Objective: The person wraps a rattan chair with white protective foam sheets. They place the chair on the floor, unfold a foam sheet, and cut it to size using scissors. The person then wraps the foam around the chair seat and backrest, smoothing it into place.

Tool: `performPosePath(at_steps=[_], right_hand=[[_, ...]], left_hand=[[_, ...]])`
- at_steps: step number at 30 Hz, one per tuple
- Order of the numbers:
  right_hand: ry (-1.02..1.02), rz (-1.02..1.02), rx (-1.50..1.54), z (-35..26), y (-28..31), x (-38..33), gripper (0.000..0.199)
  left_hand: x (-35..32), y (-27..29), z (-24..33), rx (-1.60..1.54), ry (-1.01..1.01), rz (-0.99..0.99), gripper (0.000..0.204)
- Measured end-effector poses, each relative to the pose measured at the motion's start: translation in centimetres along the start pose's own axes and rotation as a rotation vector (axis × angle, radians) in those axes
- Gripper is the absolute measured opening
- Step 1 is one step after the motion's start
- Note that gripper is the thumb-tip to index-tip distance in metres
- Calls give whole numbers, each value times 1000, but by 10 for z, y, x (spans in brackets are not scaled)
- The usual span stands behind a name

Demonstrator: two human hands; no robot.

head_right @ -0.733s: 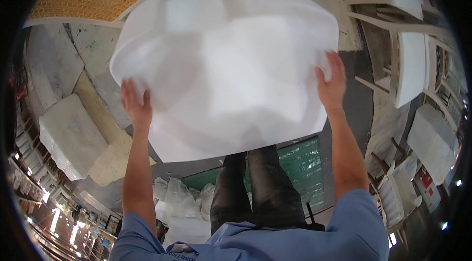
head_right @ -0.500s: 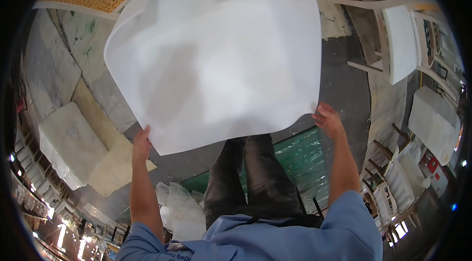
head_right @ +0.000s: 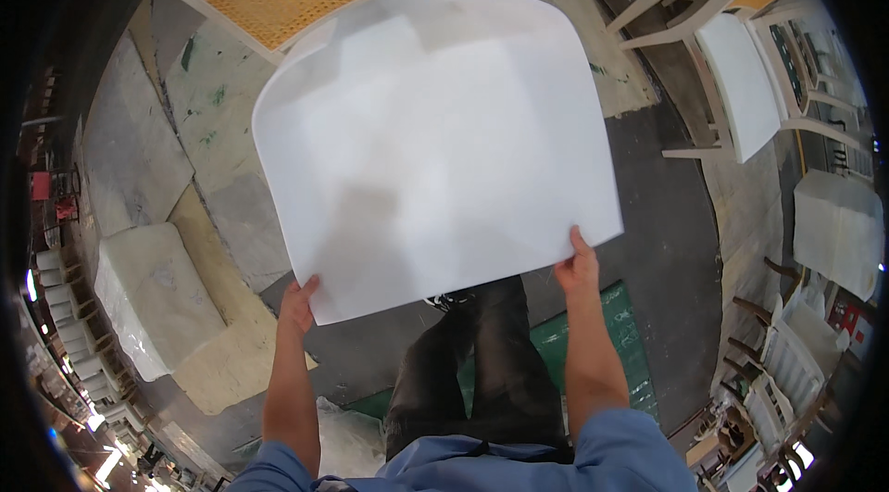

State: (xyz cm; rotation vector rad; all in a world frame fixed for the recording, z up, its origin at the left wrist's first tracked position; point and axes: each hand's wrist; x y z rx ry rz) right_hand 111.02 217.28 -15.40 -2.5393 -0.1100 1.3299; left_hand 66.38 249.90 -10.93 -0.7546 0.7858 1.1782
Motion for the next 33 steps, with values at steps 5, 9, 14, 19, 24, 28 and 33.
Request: performPosePath(at_steps=[5,9,14,19,24,28,33], right_hand=[[75,-53,-131,-22,3,-30,44],[145,-33,-169,-30,-19,-27,47],[169,-45,-155,-32,-15,-54,51],[84,-91,-107,-51,-10,-61,52],[52,7,-353,-33,-17,-24,51],[68,45,-242,-44,-2,-39,50],[-39,59,-367,-19,3,-21,46]], left_hand=[[-34,14,-11,-39,-90,55,29],[-14,6,-6,30,-159,60,27],[-42,15,-7,-146,-276,35,29],[-67,16,6,-228,-305,-81,30],[-34,18,2,163,-109,80,30],[-45,-2,-17,-213,-199,-102,31],[-30,17,-23,16,-53,42,31]])
Point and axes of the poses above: each hand's wrist, its own x-axis towards the middle knuckle, its own y-axis out of the back of the hand, z = x × y, and after that the axes turned 6 degrees about -x, right-handed
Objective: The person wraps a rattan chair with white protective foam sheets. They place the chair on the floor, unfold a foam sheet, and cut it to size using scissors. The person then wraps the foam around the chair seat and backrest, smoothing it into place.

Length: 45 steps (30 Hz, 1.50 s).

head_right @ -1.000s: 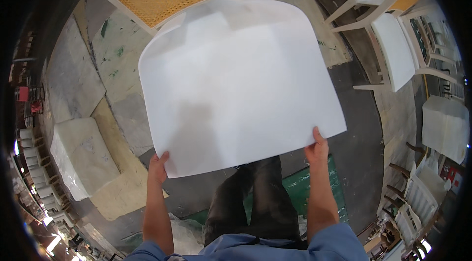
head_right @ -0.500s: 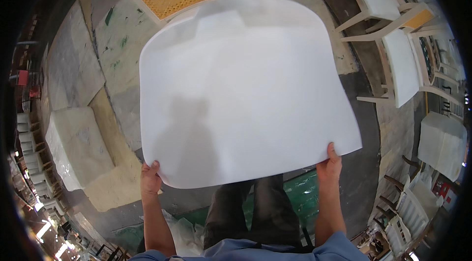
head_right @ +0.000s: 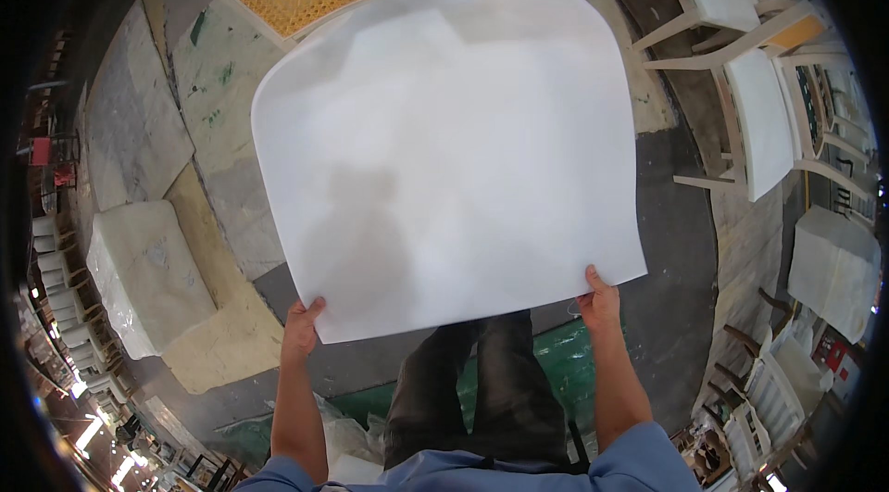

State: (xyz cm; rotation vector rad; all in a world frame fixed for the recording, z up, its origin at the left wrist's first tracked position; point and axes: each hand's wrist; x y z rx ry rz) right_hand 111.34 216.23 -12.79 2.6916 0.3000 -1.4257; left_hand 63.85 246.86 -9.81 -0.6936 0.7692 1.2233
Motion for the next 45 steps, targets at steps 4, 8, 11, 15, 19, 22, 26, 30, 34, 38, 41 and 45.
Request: performPosePath(at_steps=[4,8,11,15,19,22,26,30,34,38,41,45], right_hand=[[-86,-1,-101,-2,13,16,38],[-339,39,-455,-25,37,-9,27],[-27,17,-1040,-63,39,-20,25],[652,-301,-1268,-82,-108,-6,14],[1444,-638,-1386,-93,-311,49,26],[1832,-451,-1620,-118,-429,116,43],[1663,-167,-1932,-143,-552,163,55],[1271,-467,-1970,-94,-596,195,60],[1567,-854,-1638,-176,-605,294,61],[1837,-854,-1683,-150,-613,308,62],[1749,-800,-1701,-136,-608,297,60],[1730,-743,-1711,-137,-614,274,58]], left_hand=[[34,-20,-25,19,-89,71,40],[6,-18,-55,103,-124,664,70],[-24,-63,-102,-334,300,525,85],[-39,-158,-148,-791,512,-63,58],[-14,-212,-161,-1055,434,-116,48],[-4,-244,-159,-1180,399,-70,46],[3,-268,-162,-1271,370,184,43],[26,-278,-156,-1296,255,522,41],[94,-322,-142,-1386,213,321,43],[109,-317,-137,-1589,56,170,49],[108,-316,-130,-1624,14,115,52],[113,-312,-135,-1650,-36,54,54]])
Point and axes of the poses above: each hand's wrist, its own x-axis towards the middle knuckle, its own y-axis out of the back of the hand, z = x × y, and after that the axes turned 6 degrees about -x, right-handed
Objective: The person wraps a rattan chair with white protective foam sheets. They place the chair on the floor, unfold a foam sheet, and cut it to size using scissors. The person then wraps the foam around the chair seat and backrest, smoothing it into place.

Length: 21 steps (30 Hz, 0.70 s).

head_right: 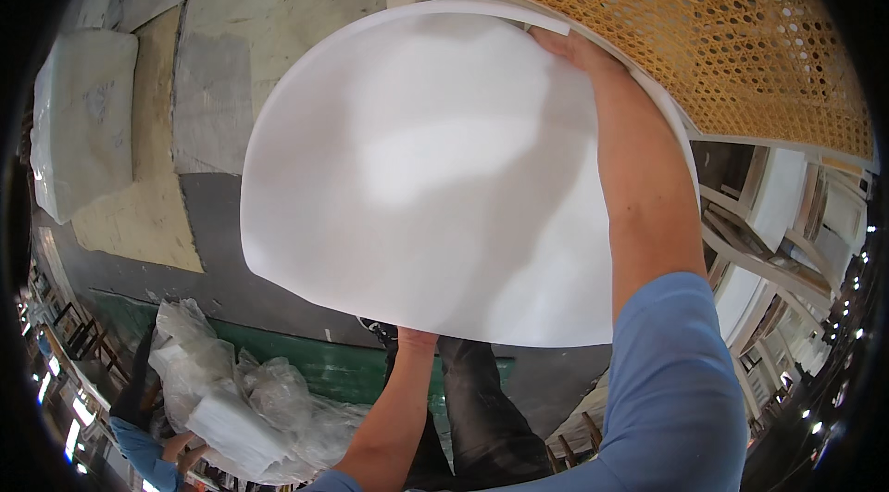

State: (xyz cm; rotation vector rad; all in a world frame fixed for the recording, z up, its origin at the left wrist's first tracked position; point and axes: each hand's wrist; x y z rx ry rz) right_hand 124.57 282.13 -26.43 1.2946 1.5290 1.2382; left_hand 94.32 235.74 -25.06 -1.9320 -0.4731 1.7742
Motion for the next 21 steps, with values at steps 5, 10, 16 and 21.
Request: performPosePath(at_steps=[5,10,16,21], right_hand=[[-77,20,-36,-6,8,5,55],[-143,57,-50,-11,7,11,53],[-178,102,-47,-14,5,11,50],[-213,154,-38,-10,14,15,48]], left_hand=[[5,-9,0,9,35,59,54],[4,-19,3,121,4,161,53],[-14,-6,2,115,40,257,49],[-21,-8,-1,90,73,244,46]])
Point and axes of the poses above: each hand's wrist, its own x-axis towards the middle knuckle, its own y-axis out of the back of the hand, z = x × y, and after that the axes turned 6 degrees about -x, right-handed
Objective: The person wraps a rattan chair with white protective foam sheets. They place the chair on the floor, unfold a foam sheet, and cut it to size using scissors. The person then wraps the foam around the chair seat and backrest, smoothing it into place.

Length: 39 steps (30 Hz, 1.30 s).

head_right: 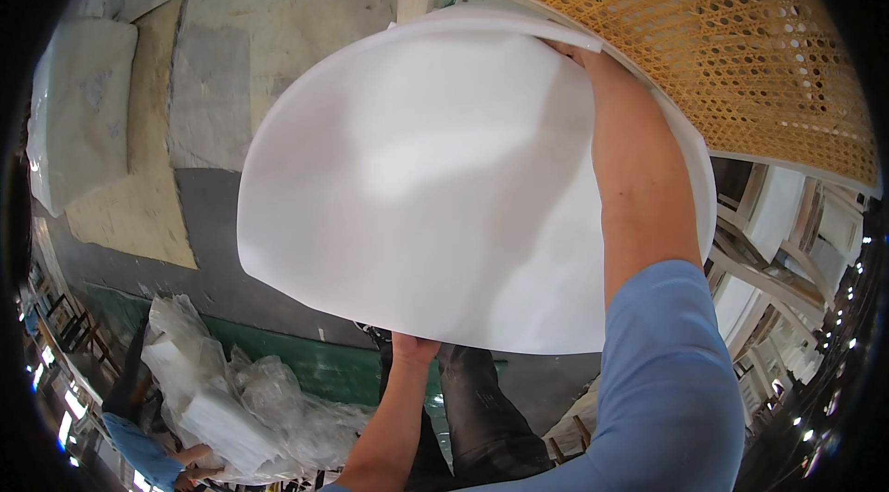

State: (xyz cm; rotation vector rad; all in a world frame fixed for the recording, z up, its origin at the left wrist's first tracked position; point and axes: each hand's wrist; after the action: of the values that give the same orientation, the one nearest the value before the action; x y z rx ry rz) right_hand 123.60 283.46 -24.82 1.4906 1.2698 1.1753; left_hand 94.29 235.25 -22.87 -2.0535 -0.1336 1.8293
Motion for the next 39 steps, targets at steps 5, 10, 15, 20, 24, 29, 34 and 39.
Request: performPosePath(at_steps=[5,10,15,20,24,29,34,39], right_hand=[[-62,-14,-2,-3,20,1,45],[-134,-21,-38,-40,61,-64,43],[-201,-112,199,-101,123,-250,58],[-664,-139,0,-77,163,-361,69],[-833,-107,-28,-37,136,-366,74],[-1038,-46,260,-4,104,-366,76],[-1293,-165,1210,39,106,-365,77],[-1454,-332,1677,44,97,-360,73]], left_hand=[[-3,-6,0,35,2,10,44],[-32,15,34,318,73,448,42],[-133,28,84,922,-385,693,42],[-121,-61,127,1746,-1075,-92,38],[-26,-175,134,2251,-1371,-299,66],[31,-225,165,1941,-923,-161,68],[44,-252,160,1332,-129,-75,62],[58,-247,171,1291,61,-241,55]])
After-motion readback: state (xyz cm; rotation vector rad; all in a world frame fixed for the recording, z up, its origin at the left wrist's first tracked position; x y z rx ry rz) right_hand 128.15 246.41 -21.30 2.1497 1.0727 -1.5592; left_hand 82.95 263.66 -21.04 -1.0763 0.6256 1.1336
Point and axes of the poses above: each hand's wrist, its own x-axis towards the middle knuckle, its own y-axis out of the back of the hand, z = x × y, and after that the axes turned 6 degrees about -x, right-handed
